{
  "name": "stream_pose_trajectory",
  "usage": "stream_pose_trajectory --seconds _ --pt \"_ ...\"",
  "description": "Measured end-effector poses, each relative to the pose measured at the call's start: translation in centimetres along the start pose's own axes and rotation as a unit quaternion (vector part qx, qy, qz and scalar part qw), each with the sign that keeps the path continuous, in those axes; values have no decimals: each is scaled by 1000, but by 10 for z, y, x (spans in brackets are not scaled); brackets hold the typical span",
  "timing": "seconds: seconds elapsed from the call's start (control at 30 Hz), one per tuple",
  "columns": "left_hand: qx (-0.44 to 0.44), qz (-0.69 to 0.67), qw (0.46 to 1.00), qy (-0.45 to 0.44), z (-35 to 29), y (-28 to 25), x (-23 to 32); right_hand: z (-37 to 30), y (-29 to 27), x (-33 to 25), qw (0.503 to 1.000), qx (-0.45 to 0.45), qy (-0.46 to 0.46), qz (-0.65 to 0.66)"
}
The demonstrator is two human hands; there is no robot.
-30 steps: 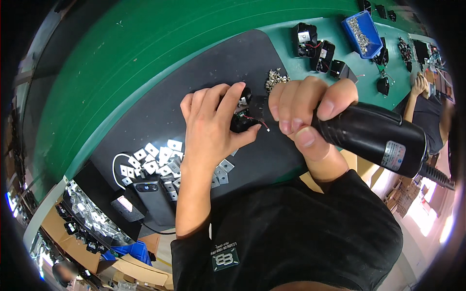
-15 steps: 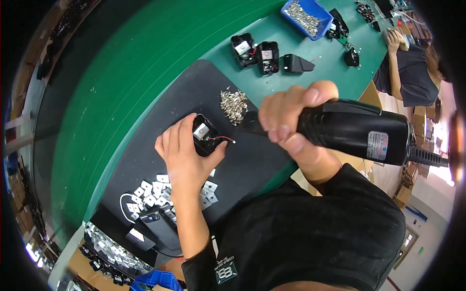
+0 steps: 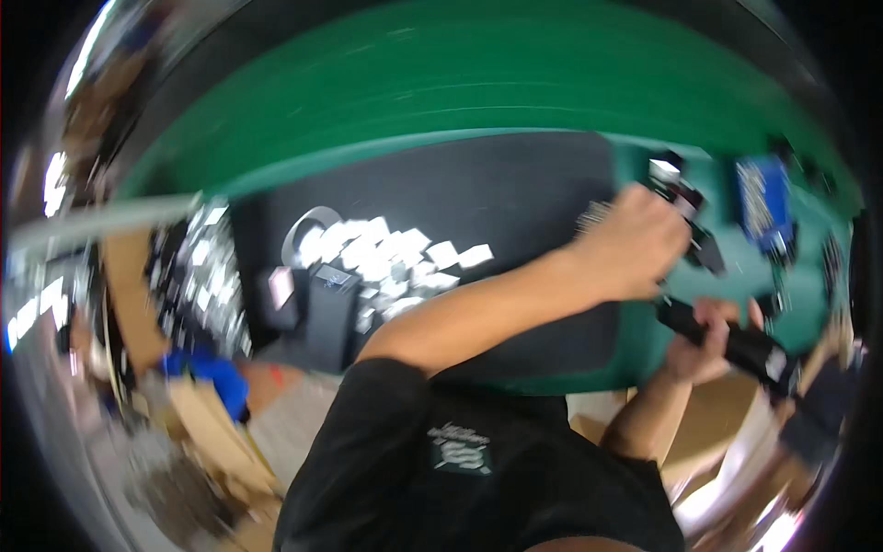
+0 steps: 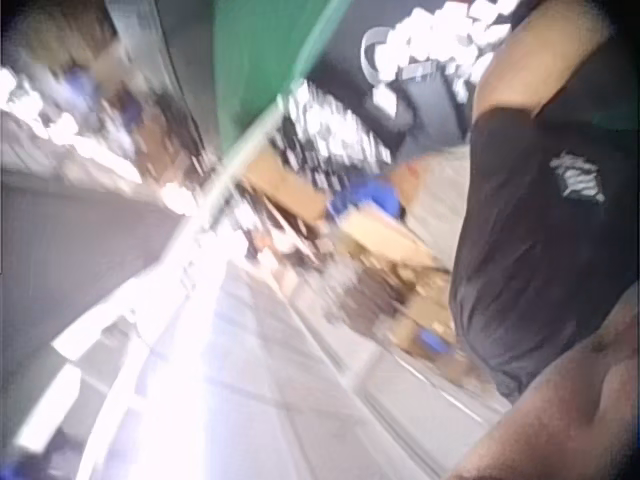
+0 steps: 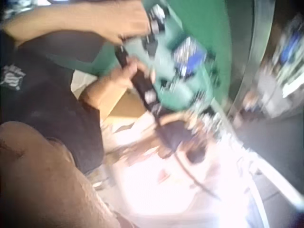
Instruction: The person uses a corded electric screwdriver to fasten screws into small black electronic devices on a green workbench. They repeatedly pick up devices, align them, and drive screws, then place the finished units aside. The person also briefly handles a cardboard sheet to adjust the workspace.
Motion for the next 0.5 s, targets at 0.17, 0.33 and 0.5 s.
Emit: stream_pose_trajectory --seconds 0.17,0.33,0.5 --pt "25 61 998 -6 -11 22 6 10 10 2 996 -92 -12 11" --pt "68 39 996 -52 -34 6 7 16 8 3 994 -99 32 -14" --pt "119 -17 993 -15 -81 -51 13 16 -8 1 998 -54 -2 -7"
Point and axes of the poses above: each hand's wrist, its own z-axis towards the middle knuckle, its own y-axis out of the palm, x = y × z, the point moved 9 cm from there along z, towards the middle knuckle, and after that the axes turned 14 degrees about -x, right-handed, at the moved point
